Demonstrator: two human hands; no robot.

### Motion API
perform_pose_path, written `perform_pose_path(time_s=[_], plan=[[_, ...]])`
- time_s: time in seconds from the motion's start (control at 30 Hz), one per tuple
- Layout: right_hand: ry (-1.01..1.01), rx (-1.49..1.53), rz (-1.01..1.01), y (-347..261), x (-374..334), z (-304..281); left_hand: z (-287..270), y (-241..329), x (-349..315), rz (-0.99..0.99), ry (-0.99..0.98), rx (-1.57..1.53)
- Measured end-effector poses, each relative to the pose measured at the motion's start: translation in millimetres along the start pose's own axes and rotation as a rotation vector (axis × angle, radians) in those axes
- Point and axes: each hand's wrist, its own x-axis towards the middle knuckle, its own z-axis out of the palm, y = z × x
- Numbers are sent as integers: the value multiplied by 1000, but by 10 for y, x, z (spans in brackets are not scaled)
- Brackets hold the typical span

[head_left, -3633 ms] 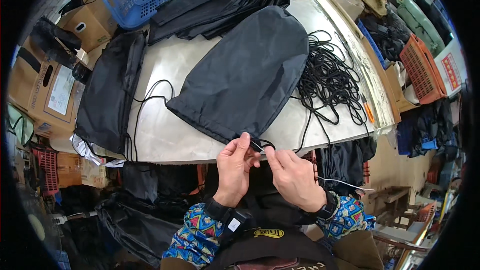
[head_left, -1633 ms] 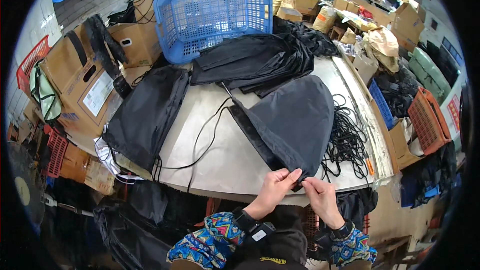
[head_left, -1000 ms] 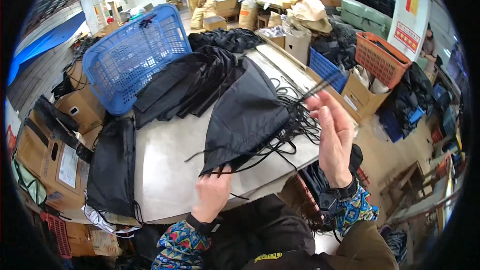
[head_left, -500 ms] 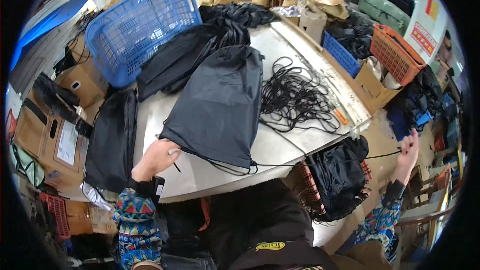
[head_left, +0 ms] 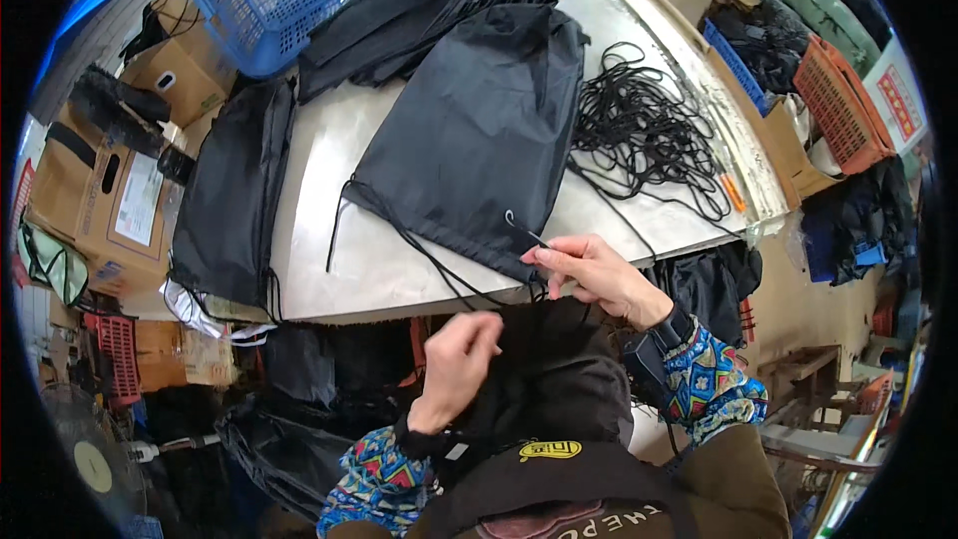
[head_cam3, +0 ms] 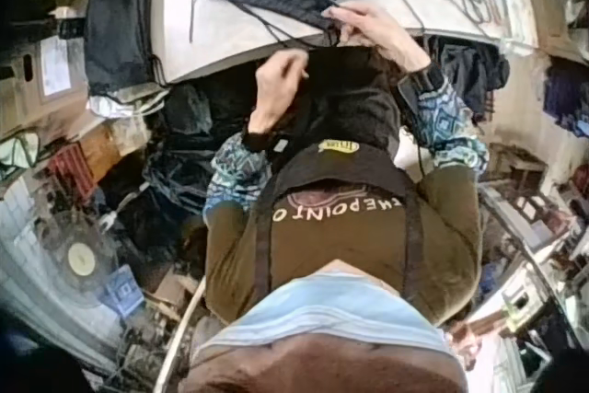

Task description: The person assembles black drawstring bags by threading elastic cords through the top hems using a metal hook tool. They repeatedly pick up bags, thread the elastic through the casing, and pull it through to form the drawstring closure. The process is repeated for multiple bags on a cluttered workbench.

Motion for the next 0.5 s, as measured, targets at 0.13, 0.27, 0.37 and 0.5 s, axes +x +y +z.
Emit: perform_pose_path(time_s=[0.13, 0.27, 0.37, 0.5], plan=[[-45, 59, 24, -35, 25, 99, 87, 7, 217, -453, 104, -705], [-49, 129, -11, -115, -21, 230, 138, 91, 291, -450, 108, -874], [7, 32, -116, -101, -63, 279, 138, 168, 355, -487, 142, -959], [62, -45, -315, -58, -64, 375, 203, 178, 352, -308, 357, -677]])
